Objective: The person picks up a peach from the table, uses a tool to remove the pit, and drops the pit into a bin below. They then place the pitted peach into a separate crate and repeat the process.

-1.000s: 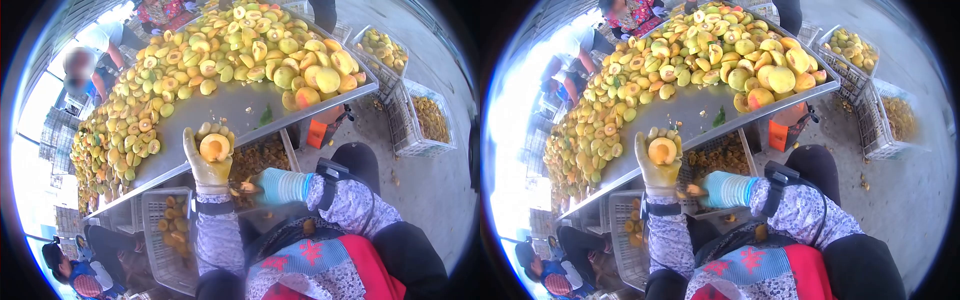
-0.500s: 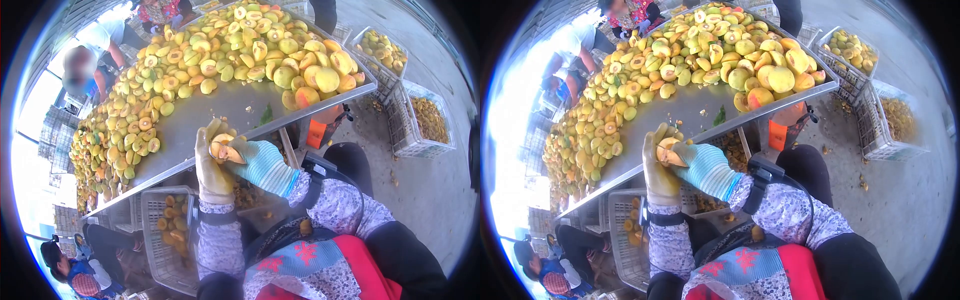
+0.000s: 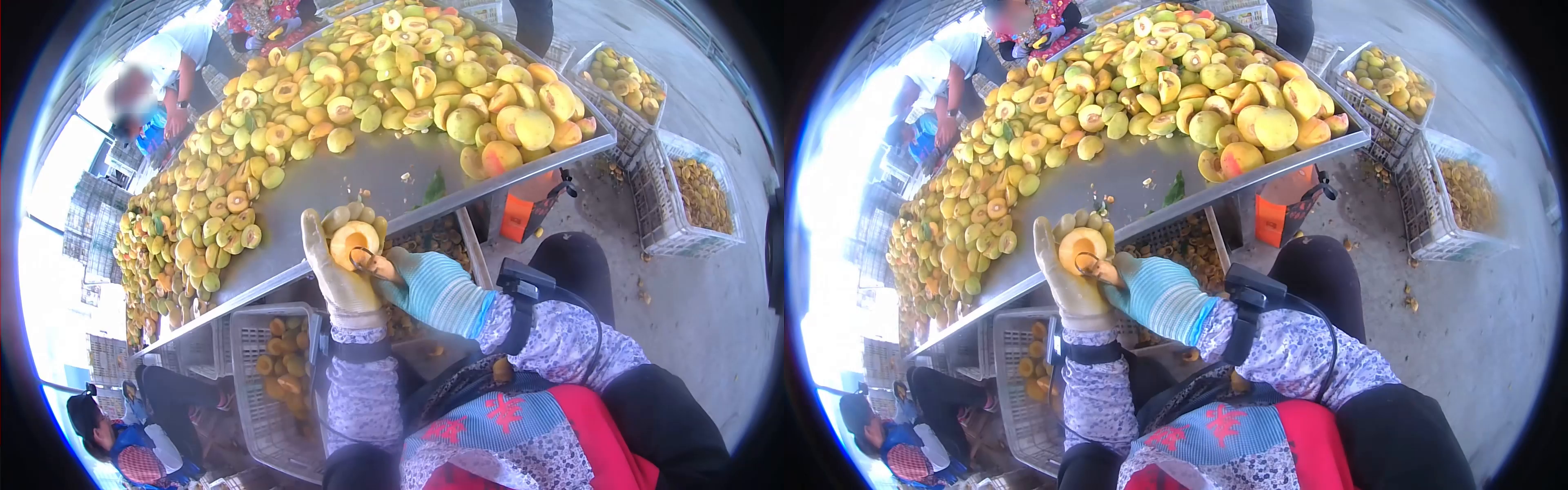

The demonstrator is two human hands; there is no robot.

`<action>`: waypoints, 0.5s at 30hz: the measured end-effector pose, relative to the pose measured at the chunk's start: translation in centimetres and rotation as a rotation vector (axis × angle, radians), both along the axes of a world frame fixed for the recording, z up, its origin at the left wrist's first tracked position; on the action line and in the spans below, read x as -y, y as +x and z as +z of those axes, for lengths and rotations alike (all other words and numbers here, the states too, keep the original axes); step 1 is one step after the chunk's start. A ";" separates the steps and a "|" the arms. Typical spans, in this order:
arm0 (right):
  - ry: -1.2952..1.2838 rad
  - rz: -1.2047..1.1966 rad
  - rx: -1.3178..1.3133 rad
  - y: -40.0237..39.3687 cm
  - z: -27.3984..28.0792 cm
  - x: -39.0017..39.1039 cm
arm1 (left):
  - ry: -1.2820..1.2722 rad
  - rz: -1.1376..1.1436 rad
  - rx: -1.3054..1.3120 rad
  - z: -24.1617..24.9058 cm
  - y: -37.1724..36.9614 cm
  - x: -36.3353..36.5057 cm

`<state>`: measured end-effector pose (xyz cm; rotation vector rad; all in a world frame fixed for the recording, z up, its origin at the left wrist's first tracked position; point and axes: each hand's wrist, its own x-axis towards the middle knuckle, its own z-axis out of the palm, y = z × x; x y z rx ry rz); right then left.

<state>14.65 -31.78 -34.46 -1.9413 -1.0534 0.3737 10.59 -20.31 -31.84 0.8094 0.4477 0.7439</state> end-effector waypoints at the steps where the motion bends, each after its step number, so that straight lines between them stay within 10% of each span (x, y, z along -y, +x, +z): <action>1: -0.035 0.007 -0.012 0.0 0.1 -0.1 | 0.028 0.029 0.000 0.2 0.0 0.3; 15: 0.118 0.381 -0.532 0.4 1.2 0.5 | 0.083 -0.116 0.083 0.3 -0.3 -0.4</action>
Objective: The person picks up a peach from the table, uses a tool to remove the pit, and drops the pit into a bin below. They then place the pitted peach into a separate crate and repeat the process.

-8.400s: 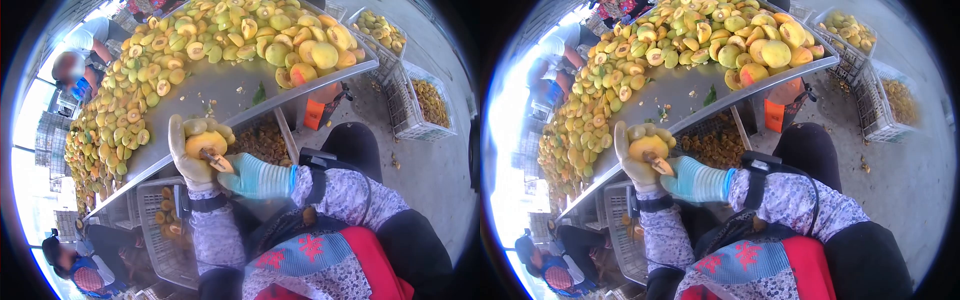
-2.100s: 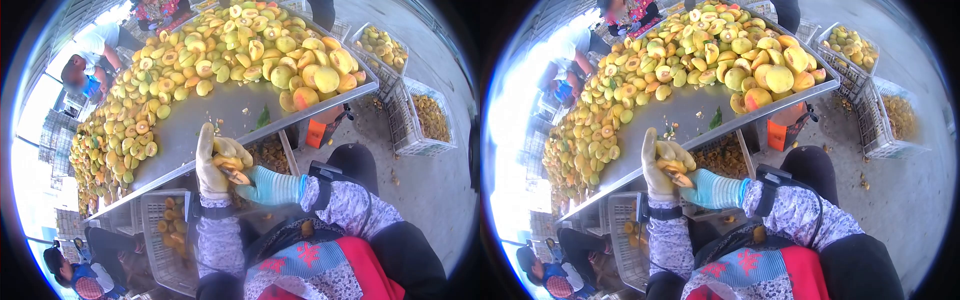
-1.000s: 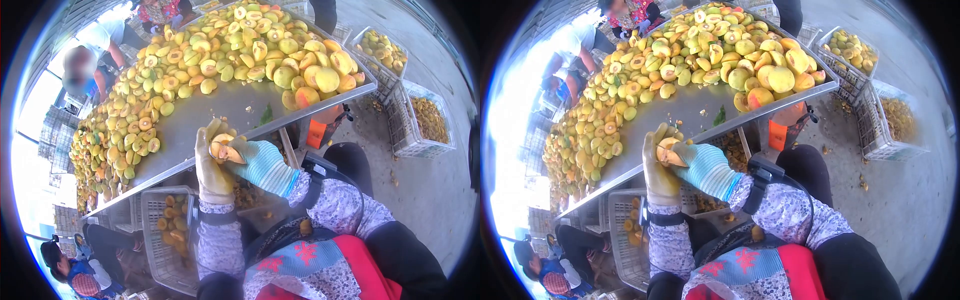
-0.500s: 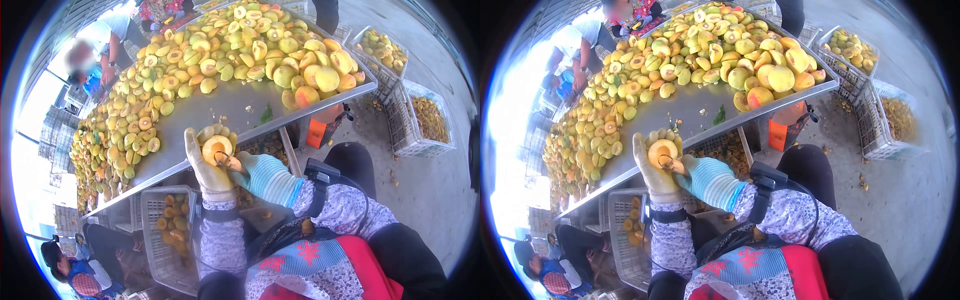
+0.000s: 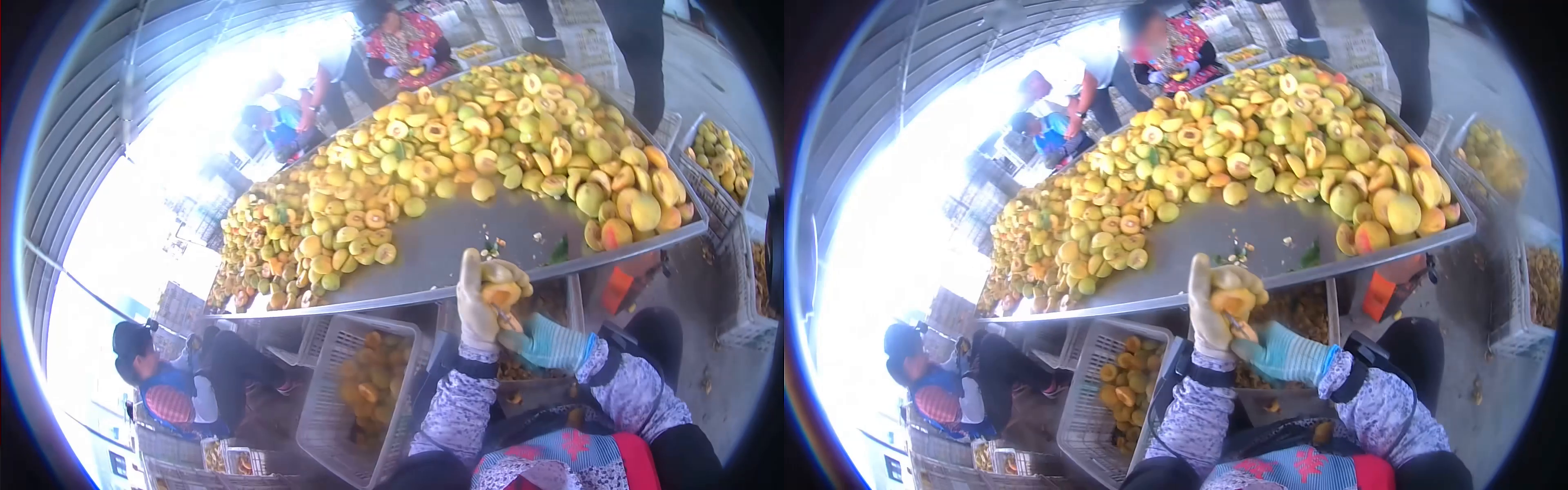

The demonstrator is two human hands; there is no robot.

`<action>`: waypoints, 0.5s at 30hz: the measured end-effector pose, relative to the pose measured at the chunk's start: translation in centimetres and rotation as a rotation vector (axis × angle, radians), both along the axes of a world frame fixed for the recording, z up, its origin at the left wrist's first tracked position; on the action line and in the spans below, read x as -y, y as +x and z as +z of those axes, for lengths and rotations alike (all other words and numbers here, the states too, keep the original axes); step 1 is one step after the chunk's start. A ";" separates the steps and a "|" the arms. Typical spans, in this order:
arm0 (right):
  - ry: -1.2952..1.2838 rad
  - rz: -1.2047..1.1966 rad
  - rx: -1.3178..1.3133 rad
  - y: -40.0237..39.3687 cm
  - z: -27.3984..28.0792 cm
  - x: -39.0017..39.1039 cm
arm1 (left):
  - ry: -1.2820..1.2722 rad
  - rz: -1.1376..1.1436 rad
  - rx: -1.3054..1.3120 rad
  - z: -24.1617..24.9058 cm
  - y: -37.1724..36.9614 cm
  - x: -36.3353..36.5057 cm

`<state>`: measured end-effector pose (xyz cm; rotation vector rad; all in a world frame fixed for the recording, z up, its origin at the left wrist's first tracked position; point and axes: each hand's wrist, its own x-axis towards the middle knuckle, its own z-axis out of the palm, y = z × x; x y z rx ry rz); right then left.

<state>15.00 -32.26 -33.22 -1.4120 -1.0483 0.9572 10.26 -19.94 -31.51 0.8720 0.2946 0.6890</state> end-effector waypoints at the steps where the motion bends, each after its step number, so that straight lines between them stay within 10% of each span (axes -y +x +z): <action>1: -0.220 0.061 -0.039 0.1 0.8 0.2 | 0.005 -0.046 0.018 0.0 -0.4 -0.1; 6: -0.466 0.178 -0.125 0.5 0.1 1.7 | -0.067 -0.016 0.049 0.7 -1.6 -0.2; 9: -0.399 0.176 0.664 1.4 -5.1 2.3 | -0.085 0.160 0.092 0.5 -6.1 -4.2; 15: -0.459 -0.311 0.853 2.9 -4.7 2.4 | 0.685 0.584 -1.020 -2.1 -19.4 -13.6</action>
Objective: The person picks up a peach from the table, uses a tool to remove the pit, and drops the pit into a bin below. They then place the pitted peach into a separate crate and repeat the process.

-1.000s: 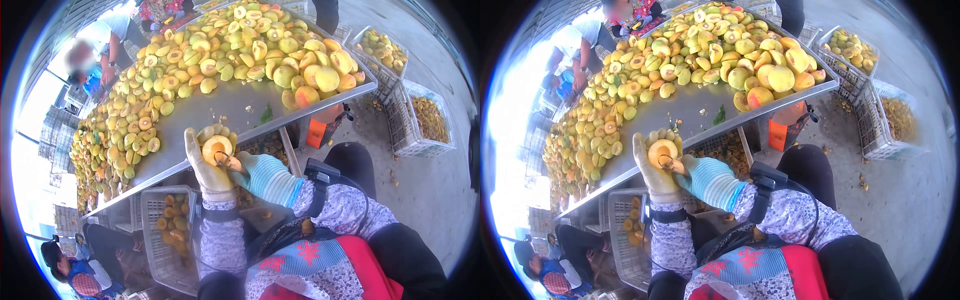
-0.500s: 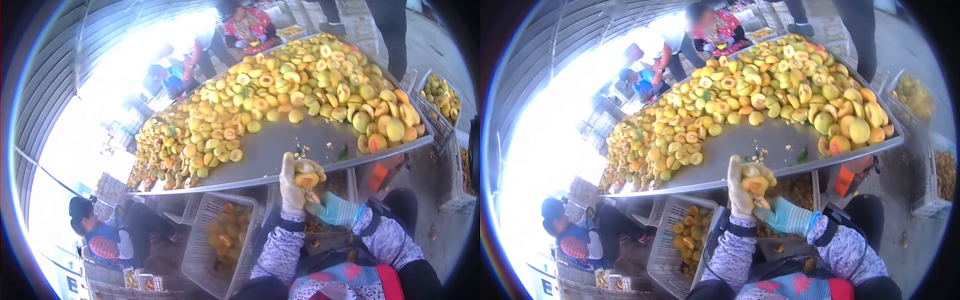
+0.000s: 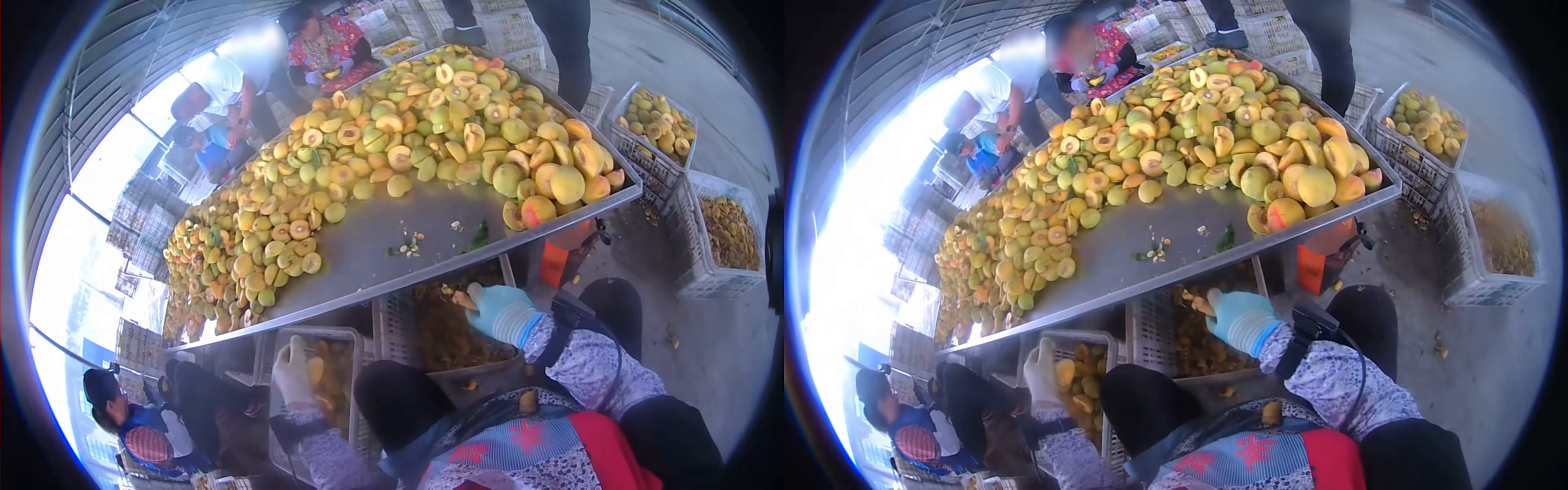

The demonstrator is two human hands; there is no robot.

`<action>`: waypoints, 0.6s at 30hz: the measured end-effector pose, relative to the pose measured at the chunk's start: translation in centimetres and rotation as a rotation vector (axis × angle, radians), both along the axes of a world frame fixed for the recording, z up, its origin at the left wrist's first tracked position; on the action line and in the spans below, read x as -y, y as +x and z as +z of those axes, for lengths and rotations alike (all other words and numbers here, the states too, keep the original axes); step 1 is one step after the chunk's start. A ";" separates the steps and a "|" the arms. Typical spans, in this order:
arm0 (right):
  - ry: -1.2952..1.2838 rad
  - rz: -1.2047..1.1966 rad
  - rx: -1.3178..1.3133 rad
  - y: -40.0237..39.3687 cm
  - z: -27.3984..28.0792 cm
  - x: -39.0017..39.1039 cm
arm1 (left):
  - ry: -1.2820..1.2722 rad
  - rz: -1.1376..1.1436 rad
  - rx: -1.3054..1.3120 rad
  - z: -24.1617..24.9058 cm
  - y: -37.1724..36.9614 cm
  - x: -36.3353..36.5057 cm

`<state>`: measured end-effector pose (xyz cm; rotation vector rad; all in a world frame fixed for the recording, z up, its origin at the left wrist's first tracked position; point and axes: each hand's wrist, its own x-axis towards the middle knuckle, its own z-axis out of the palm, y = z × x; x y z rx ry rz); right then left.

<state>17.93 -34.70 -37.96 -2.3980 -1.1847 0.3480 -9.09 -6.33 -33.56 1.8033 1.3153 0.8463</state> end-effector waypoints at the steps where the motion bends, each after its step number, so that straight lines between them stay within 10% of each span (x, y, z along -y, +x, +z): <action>1: -0.005 -0.004 -0.004 0.2 0.0 -0.2 | 0.158 0.070 -0.112 -1.5 -0.2 -1.5; 5: 0.203 -0.047 0.032 0.0 0.5 -0.5 | 0.072 -0.196 0.282 1.5 11.4 -1.8; 11: 0.105 -0.012 -0.081 0.3 0.8 0.0 | 0.610 -0.504 -0.330 -1.9 32.1 -10.8; 18: 0.092 0.026 -0.257 1.1 1.5 0.0 | 0.508 -0.550 -0.639 -2.4 36.5 -9.7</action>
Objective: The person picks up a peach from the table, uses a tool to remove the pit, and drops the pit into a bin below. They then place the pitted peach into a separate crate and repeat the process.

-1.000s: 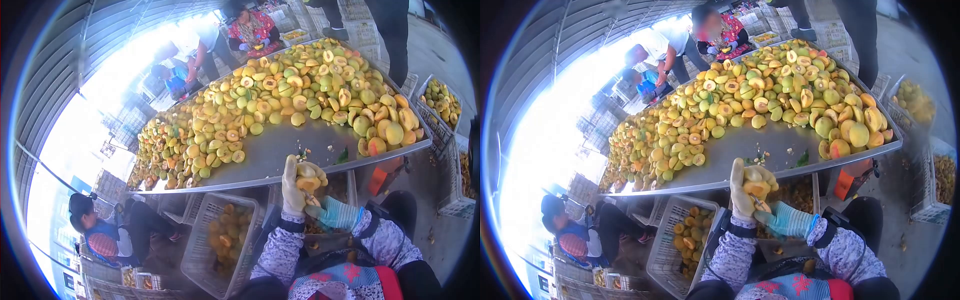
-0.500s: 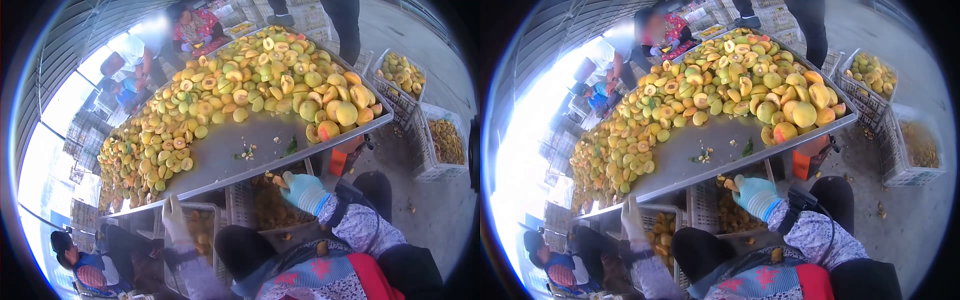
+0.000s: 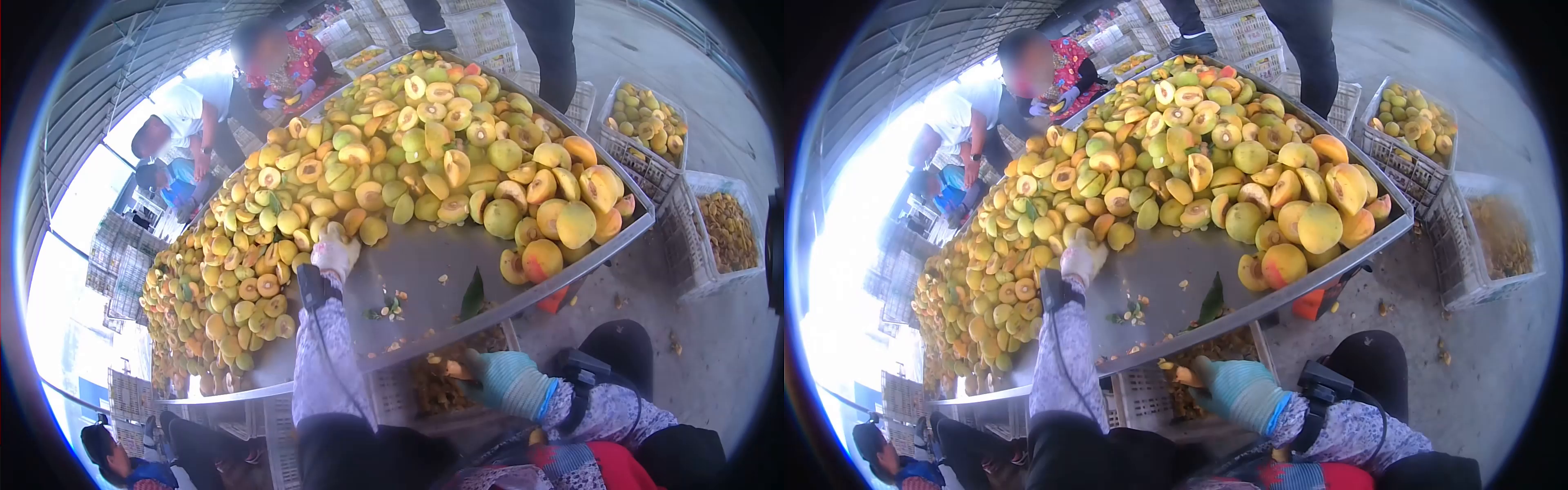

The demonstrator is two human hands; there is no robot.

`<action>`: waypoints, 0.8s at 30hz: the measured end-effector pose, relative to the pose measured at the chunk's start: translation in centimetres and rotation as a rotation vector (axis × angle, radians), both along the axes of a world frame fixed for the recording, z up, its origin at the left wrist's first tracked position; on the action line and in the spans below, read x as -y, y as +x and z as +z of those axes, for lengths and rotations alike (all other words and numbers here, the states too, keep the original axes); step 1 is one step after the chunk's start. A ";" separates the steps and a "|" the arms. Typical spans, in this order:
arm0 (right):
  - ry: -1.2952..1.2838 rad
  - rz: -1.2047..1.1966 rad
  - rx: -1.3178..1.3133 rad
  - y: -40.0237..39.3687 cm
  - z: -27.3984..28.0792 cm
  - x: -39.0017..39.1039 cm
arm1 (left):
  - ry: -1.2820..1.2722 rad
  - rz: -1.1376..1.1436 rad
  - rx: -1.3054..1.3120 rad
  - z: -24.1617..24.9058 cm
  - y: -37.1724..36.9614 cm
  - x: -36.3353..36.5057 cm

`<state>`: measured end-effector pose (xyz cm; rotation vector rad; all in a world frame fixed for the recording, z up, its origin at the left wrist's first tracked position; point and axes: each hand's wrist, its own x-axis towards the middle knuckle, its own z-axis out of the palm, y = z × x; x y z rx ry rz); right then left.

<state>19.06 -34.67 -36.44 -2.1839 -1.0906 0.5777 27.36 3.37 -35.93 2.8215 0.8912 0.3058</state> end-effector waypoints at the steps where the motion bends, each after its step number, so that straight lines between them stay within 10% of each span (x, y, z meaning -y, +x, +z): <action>1: 0.046 0.021 0.018 0.0 0.0 0.0 | 0.081 -0.025 -0.027 -0.2 -1.0 1.3; 5: 0.197 0.006 0.100 -0.6 0.3 -0.1 | -0.129 -0.123 0.222 0.5 -6.3 4.5; 7: 0.384 -0.094 0.185 -0.9 -0.6 -0.6 | -1.142 0.054 0.538 1.8 -8.3 6.2; 10: 0.481 -0.178 0.156 -0.9 0.0 -1.7 | -1.593 -0.038 0.715 5.3 -12.3 12.3; 24: 0.546 -0.162 0.023 -2.1 0.6 -3.1 | -1.431 -0.003 0.871 4.3 -15.4 21.0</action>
